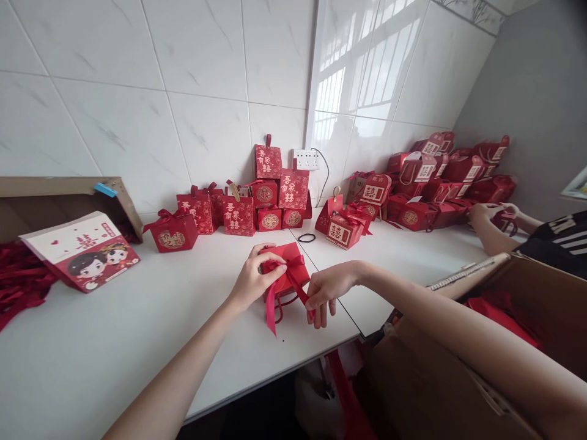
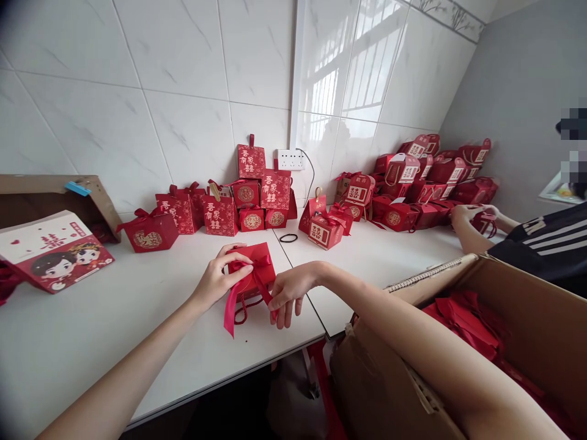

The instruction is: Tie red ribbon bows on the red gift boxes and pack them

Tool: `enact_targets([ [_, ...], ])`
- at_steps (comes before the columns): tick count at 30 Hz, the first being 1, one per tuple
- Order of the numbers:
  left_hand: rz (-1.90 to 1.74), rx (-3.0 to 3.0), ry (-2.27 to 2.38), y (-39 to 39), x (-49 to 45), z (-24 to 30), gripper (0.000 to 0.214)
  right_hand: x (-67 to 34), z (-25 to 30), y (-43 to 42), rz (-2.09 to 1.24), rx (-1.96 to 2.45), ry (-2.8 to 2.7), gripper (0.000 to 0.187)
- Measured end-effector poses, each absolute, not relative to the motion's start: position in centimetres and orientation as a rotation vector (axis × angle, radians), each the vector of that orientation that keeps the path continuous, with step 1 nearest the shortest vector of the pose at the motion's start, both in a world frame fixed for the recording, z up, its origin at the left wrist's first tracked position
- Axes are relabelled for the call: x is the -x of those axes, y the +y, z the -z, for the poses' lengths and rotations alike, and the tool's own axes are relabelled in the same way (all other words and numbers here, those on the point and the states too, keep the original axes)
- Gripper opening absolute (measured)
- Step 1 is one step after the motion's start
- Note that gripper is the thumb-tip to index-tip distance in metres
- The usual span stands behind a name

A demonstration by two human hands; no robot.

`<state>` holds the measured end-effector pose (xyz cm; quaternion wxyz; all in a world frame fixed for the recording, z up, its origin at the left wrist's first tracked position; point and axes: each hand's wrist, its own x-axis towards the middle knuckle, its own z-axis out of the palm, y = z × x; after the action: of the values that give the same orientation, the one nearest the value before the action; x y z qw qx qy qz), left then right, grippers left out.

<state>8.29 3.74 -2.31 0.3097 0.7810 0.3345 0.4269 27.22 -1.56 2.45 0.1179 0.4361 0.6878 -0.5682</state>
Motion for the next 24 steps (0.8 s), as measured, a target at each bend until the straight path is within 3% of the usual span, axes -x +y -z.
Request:
enact_targets([
  [6, -1.179, -2.022, 0.885, 3.9, -8.0, 2.3, 0.019, -27.5, -3.5, -1.9, 1.069, -1.976, 2.321, 0.065],
  [10, -1.149, -2.044, 0.852, 3.7, -7.9, 2.2, 0.020, -27.8, -3.4, -1.3, 0.599, -2.341, 2.562, 0.060],
  [19, -1.288, -2.150, 0.807, 3.2, -8.2, 2.6, 0.017, -27.3, -2.4, -0.8, 1.218, -2.085, 2.745, 0.028],
  [24, -1.516, -2.142, 0.976, 2.6, -8.7, 3.4, 0.020, -27.5, -2.9, -1.0, 1.158, -2.134, 2.707, 0.026],
])
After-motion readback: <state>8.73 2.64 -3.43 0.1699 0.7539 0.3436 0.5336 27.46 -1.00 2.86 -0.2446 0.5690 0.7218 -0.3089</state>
